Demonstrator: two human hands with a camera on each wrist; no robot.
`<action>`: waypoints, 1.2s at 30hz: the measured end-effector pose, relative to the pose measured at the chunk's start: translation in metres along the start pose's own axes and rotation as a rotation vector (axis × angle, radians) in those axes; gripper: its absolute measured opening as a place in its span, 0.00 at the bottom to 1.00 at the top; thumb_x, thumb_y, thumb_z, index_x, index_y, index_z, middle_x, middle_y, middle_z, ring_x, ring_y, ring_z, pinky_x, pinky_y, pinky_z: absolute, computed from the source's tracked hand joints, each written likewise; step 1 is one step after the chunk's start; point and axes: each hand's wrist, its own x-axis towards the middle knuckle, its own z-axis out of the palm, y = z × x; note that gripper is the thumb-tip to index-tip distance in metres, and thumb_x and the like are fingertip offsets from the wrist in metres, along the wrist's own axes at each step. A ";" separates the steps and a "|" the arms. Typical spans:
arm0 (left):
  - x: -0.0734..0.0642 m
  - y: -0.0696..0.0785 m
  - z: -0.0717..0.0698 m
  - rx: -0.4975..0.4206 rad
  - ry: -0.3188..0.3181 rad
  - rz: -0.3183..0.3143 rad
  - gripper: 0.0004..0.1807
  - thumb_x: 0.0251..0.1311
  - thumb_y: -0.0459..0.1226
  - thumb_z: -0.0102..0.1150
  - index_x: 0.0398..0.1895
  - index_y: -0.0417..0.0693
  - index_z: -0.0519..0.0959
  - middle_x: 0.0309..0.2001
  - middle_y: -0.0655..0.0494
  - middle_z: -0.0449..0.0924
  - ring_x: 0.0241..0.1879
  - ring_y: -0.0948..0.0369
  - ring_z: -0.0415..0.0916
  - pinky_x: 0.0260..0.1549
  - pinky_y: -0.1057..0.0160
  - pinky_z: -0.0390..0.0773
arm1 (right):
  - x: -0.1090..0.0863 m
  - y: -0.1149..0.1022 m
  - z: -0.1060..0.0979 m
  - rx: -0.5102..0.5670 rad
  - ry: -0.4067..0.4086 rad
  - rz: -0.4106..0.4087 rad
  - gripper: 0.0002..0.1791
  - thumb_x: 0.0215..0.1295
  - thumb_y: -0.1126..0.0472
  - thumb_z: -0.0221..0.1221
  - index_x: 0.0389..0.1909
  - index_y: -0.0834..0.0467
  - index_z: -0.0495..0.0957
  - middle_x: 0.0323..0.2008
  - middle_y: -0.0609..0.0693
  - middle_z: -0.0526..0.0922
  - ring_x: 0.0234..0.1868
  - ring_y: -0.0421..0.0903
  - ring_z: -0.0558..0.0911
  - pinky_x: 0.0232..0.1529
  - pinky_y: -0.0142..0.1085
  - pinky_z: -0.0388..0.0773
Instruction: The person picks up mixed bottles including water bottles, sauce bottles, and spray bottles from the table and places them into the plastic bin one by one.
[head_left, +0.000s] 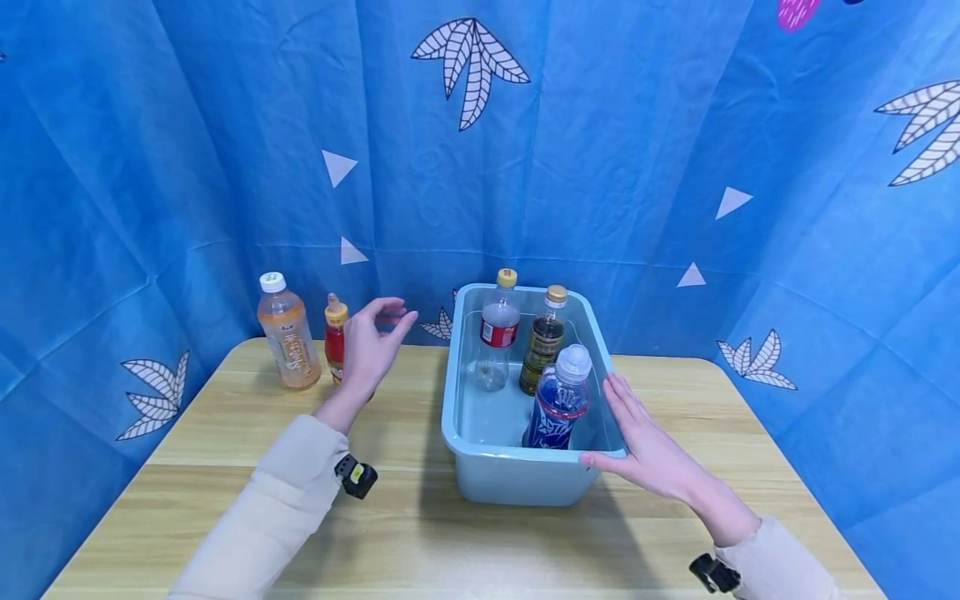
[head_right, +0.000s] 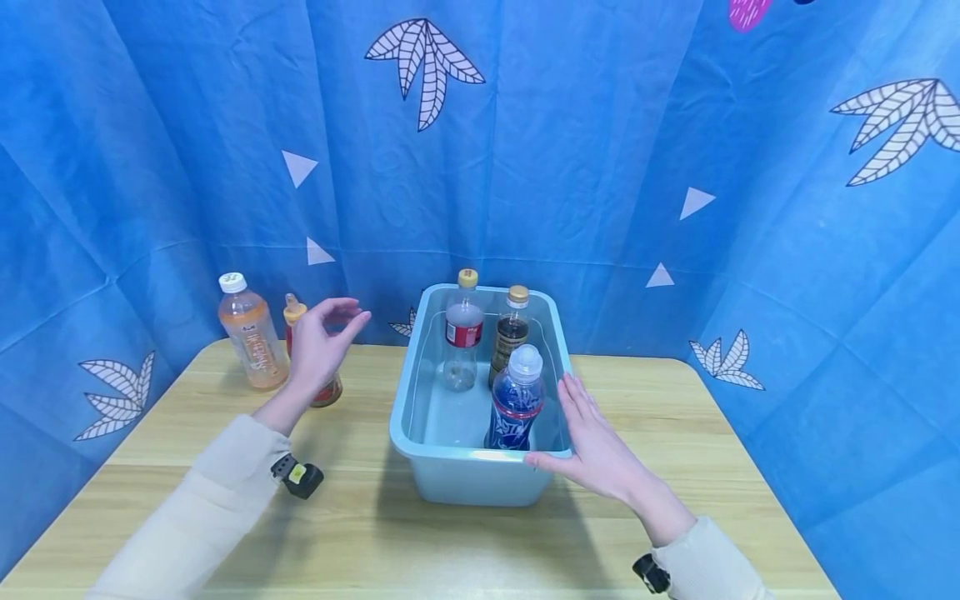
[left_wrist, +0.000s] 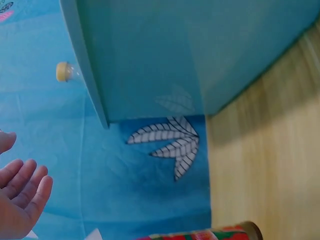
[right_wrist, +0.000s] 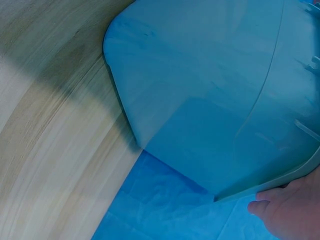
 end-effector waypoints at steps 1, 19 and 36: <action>-0.001 -0.003 -0.002 0.002 0.003 -0.006 0.16 0.53 0.41 0.60 0.41 0.39 0.77 0.38 0.47 0.79 0.35 0.57 0.75 0.32 0.59 0.77 | 0.000 0.000 0.000 0.001 0.000 0.000 0.55 0.49 0.37 0.58 0.67 0.62 0.41 0.68 0.57 0.39 0.67 0.56 0.41 0.57 0.57 0.52; -0.010 -0.043 -0.036 0.034 0.075 -0.105 0.19 0.53 0.41 0.60 0.44 0.37 0.75 0.40 0.44 0.77 0.38 0.54 0.75 0.38 0.57 0.75 | -0.001 -0.003 -0.001 0.016 -0.004 0.010 0.55 0.49 0.37 0.59 0.68 0.61 0.41 0.68 0.57 0.38 0.67 0.55 0.40 0.58 0.57 0.52; -0.002 -0.068 -0.057 0.146 0.149 -0.168 0.23 0.49 0.41 0.63 0.43 0.32 0.74 0.42 0.39 0.76 0.42 0.47 0.72 0.43 0.52 0.70 | 0.000 -0.001 0.000 -0.001 0.004 -0.005 0.55 0.49 0.37 0.58 0.67 0.62 0.41 0.68 0.58 0.38 0.67 0.57 0.41 0.57 0.58 0.52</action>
